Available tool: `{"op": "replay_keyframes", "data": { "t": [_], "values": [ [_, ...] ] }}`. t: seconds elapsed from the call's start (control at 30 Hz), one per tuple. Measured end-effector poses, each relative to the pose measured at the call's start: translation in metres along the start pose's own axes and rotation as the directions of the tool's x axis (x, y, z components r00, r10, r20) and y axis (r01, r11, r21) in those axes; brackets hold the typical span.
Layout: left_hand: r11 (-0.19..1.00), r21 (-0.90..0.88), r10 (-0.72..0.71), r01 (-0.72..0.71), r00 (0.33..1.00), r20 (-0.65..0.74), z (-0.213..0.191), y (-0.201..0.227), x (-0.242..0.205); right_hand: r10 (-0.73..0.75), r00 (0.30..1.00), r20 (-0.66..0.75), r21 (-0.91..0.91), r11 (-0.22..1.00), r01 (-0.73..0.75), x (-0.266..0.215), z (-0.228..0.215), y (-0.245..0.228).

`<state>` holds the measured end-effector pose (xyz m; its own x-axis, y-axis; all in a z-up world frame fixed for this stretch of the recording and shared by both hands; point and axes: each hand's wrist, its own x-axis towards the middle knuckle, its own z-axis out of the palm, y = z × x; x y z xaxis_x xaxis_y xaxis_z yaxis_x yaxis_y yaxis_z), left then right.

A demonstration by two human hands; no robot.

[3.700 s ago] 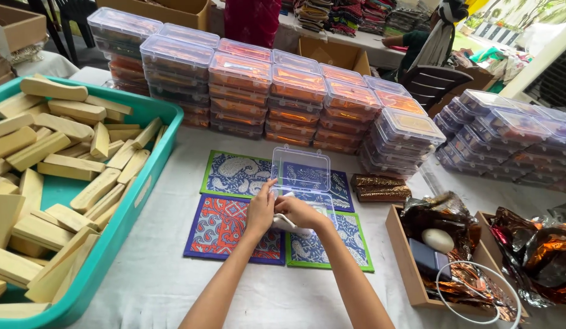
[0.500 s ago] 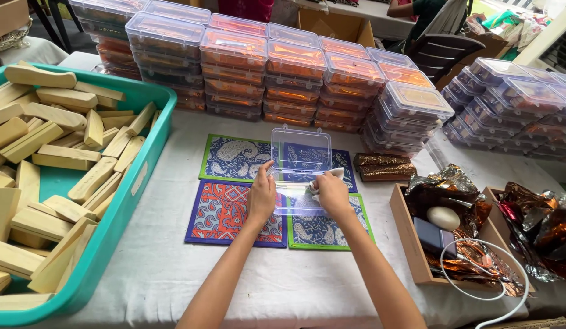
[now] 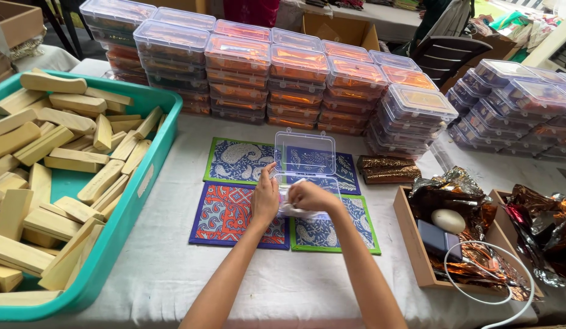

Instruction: The person wipes a small wooden block with a white cloth, then wraps it in a sheet of metallic foil. They place the wrapped block into a clear plastic container, add another wrapped item, and close the container.

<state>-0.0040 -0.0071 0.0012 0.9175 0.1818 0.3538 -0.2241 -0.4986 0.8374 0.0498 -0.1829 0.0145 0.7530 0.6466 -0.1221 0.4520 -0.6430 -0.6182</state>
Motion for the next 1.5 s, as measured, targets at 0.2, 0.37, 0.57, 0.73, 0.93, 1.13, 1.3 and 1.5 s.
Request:
{"op": "replay_keyframes", "data": {
  "t": [0.2,0.37,0.57,0.73,0.93,1.13,1.3,1.5],
  "values": [
    [1.0,-0.005,-0.03,0.031,0.999,0.037,0.0,-0.008,0.003,0.062,0.937,-0.345,0.521,0.843,0.136,0.006,0.035,0.017],
    [0.999,-0.036,-0.026,0.028,0.998,0.055,-0.001,-0.009,0.002,0.426,0.758,-0.494,0.833,0.48,0.274,-0.008,0.012,0.006],
    [0.785,0.064,0.618,-0.616,0.785,-0.04,-0.041,0.053,-0.009,0.351,0.769,-0.534,0.835,0.36,0.415,-0.01,0.017,0.01],
    [0.821,0.274,0.509,-0.501,0.86,0.049,-0.049,0.051,-0.002,0.207,0.827,-0.523,0.81,0.424,0.406,-0.009,0.021,0.005],
    [0.813,0.579,0.296,0.066,0.809,-0.508,-0.12,0.009,0.029,0.216,0.847,-0.486,0.739,0.619,0.266,-0.022,0.013,-0.034],
    [0.444,0.791,-0.16,0.421,0.906,-0.392,-0.12,-0.022,0.033,0.157,0.892,-0.424,0.719,0.658,0.226,-0.024,0.013,-0.038],
    [0.823,0.567,0.099,-0.026,0.99,-0.099,-0.071,0.022,0.014,0.152,0.891,-0.428,0.706,0.672,0.225,-0.025,0.012,-0.04],
    [0.885,0.359,0.171,-0.297,0.924,0.342,-0.033,0.008,-0.001,0.197,0.802,-0.564,0.679,0.663,0.315,-0.046,-0.014,-0.039]
  ]
}}
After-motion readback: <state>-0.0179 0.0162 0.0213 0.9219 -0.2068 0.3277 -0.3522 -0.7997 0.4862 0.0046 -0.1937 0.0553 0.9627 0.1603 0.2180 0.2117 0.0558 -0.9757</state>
